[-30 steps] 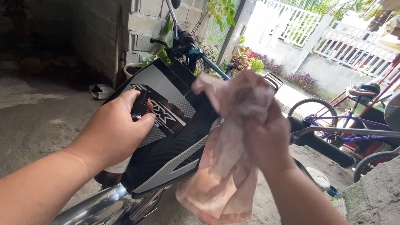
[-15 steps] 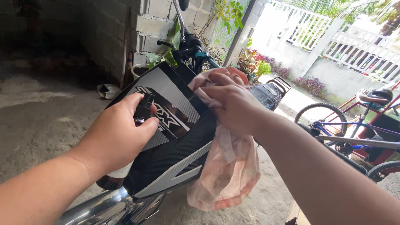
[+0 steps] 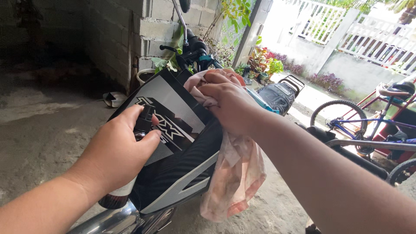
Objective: The person sprays a cleaning solution onto the front fairing of a motorcycle and wipes it with a cloth. They repeatedly spray and wipe the same area, focusing on the headlight and side panels.
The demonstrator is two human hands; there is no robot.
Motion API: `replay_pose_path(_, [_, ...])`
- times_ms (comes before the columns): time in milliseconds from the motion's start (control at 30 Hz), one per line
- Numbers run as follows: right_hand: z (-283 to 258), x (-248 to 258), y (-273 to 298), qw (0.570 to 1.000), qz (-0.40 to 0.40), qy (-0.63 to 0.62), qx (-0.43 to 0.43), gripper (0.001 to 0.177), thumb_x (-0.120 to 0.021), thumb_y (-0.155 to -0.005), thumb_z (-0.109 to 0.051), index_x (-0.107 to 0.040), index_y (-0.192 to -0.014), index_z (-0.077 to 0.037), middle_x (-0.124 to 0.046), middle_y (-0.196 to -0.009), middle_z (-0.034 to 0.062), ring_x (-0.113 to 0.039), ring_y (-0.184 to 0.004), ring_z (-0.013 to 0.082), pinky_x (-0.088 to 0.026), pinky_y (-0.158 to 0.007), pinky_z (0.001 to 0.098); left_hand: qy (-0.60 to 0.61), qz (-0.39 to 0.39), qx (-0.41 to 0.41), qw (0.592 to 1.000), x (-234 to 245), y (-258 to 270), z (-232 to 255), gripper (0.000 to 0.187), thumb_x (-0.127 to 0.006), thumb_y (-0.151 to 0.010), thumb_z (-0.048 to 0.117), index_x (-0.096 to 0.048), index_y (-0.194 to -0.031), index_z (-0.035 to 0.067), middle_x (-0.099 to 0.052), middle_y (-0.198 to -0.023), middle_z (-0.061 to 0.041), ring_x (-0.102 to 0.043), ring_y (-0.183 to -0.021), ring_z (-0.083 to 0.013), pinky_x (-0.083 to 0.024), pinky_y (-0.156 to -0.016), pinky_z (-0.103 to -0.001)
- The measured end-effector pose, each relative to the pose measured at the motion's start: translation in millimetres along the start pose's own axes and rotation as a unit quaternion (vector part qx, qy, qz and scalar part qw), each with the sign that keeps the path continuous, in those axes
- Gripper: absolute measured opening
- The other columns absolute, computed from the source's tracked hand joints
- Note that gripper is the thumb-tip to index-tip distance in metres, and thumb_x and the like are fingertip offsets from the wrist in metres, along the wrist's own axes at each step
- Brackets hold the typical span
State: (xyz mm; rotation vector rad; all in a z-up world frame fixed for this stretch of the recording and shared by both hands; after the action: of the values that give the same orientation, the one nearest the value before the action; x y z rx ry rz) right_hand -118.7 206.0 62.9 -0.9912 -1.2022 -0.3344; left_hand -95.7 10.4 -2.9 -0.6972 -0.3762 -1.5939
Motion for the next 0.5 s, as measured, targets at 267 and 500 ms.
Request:
replay_pose_path(267, [-16.1,22.3,33.9,0.999,-0.036,0.007,-0.04,0.042,-0.069,-0.073,-0.003,-0.077,-0.111,-0.019,-0.061,-0.135,0.0052,-0.048,-0.137,0.0279,-0.025,-0.118,0.0533,0.022,-0.005,-0.006,1.0,-2.3,-3.0,-4.9,0.033,-0.065,-0.09,0.029,-0.067,-0.117,0.01,-0.073,-0.096,-0.013,-0.071,-0.088,-0.0265,-0.057,-0.08,-0.04])
replay_pose_path(500, [-10.9,29.1,22.3,0.997,-0.048,0.02,0.055,0.044,-0.067,-0.069,0.0,-0.08,-0.107,-0.018,-0.067,-0.125,0.0045,-0.053,-0.132,0.0244,-0.022,-0.12,0.0548,0.013,-0.022,0.018,1.0,0.0,0.2,2.9,0.033,-0.064,-0.092,0.029,-0.066,-0.119,0.011,-0.073,-0.096,-0.013,-0.071,-0.089,-0.0248,-0.057,-0.082,-0.039])
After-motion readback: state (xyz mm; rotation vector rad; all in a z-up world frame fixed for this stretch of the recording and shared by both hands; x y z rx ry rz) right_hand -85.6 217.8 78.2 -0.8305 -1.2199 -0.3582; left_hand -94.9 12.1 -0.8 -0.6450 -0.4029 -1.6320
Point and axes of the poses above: each hand's wrist, its own y-axis away from the middle knuckle, its own x-axis out of the back of the hand, z = x × y, the point moved 9 cm from there along -y, towards the middle knuckle
